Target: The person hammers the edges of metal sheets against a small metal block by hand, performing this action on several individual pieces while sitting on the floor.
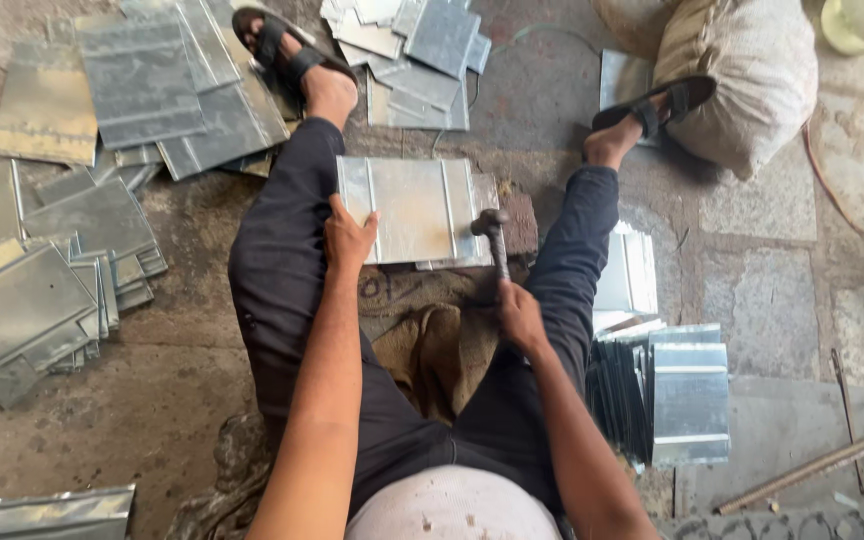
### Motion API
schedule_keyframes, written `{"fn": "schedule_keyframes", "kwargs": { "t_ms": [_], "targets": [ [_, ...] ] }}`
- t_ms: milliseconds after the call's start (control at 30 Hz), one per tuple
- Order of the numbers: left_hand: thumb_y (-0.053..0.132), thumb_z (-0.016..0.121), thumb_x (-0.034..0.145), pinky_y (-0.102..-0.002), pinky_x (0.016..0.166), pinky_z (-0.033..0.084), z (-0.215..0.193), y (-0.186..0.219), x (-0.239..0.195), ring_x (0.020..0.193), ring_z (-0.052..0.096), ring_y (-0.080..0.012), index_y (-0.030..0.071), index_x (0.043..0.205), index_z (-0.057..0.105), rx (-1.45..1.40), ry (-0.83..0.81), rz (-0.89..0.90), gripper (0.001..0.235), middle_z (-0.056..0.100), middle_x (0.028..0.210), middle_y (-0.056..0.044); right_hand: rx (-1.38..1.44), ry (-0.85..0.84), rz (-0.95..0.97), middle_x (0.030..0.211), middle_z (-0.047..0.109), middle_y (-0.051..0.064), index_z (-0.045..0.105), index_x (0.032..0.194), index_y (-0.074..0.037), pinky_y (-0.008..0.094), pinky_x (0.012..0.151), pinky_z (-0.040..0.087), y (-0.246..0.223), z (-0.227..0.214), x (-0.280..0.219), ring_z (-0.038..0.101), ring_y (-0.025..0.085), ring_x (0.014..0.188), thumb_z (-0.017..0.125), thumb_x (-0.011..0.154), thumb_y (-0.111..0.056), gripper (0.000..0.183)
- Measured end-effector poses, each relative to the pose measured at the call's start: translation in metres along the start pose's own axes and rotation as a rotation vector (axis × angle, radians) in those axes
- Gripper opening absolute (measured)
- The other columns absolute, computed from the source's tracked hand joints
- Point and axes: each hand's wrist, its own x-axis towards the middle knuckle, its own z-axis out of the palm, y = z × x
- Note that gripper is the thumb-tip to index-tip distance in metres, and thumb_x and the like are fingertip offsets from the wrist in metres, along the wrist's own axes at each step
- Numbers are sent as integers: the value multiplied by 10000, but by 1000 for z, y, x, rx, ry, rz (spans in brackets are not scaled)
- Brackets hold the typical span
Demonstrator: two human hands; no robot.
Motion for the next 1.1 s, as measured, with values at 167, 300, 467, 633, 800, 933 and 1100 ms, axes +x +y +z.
{"fn": "schedule_keyframes", "kwargs": {
  "t_ms": [167, 300, 467, 633, 800, 933, 1100],
  "targets": [
    [288, 876, 801, -536, 683, 563, 8, -5, -3, 839, 685, -522, -62, 1325, 369, 142, 107, 70, 808, 673, 946, -366, 226, 35, -21, 632, 464, 1, 538, 842, -49, 310, 483, 357, 5, -9, -19, 441, 116, 522, 396, 1119, -407, 475],
    [292, 821, 860, -519, 730, 582, -4, 10, 5, 892, 717, -479, -25, 1310, 385, 55, -2, -77, 703, 697, 998, -332, -12, 1, -114, 626, 535, 7, 569, 824, -58, 279, 534, 432, 18, 7, -6, 534, 103, 548, 399, 1108, -422, 492],
    [282, 813, 878, -495, 737, 600, -8, 8, 1, 894, 734, -458, -15, 1274, 388, -2, 24, -18, 653, 705, 996, -324, 32, -26, 32, 644, 523, 53, 596, 839, -39, 369, 528, 413, 3, -12, -2, 501, 169, 567, 417, 1087, -435, 500],
    [300, 818, 881, -514, 700, 584, -9, 17, 0, 866, 720, -473, -8, 1303, 374, 52, -50, -151, 685, 697, 972, -330, -31, 128, -351, 676, 534, 72, 542, 847, -22, 378, 602, 471, 14, 16, -3, 543, 197, 616, 385, 1141, -410, 512],
    [297, 816, 869, -533, 728, 568, -13, 19, 1, 895, 705, -497, -8, 1289, 396, 17, 7, -77, 668, 702, 985, -336, 91, 14, 107, 649, 506, 104, 555, 809, -25, 441, 567, 393, 3, -3, 35, 480, 253, 584, 387, 1135, -392, 518],
    [308, 813, 886, -526, 753, 577, -12, 18, -6, 913, 716, -485, -8, 1264, 407, 42, -36, -124, 638, 707, 993, -323, -23, 231, -346, 701, 534, 71, 527, 826, -32, 374, 613, 469, 14, 19, 29, 549, 208, 623, 371, 1135, -360, 477],
    [260, 796, 865, -502, 768, 600, -9, 16, -4, 929, 722, -476, -28, 1343, 372, -20, -1, -49, 701, 693, 1047, -340, 123, -100, 190, 695, 519, 82, 564, 844, -39, 376, 547, 397, 1, -10, 44, 488, 214, 616, 404, 1134, -391, 483]
  ]
}}
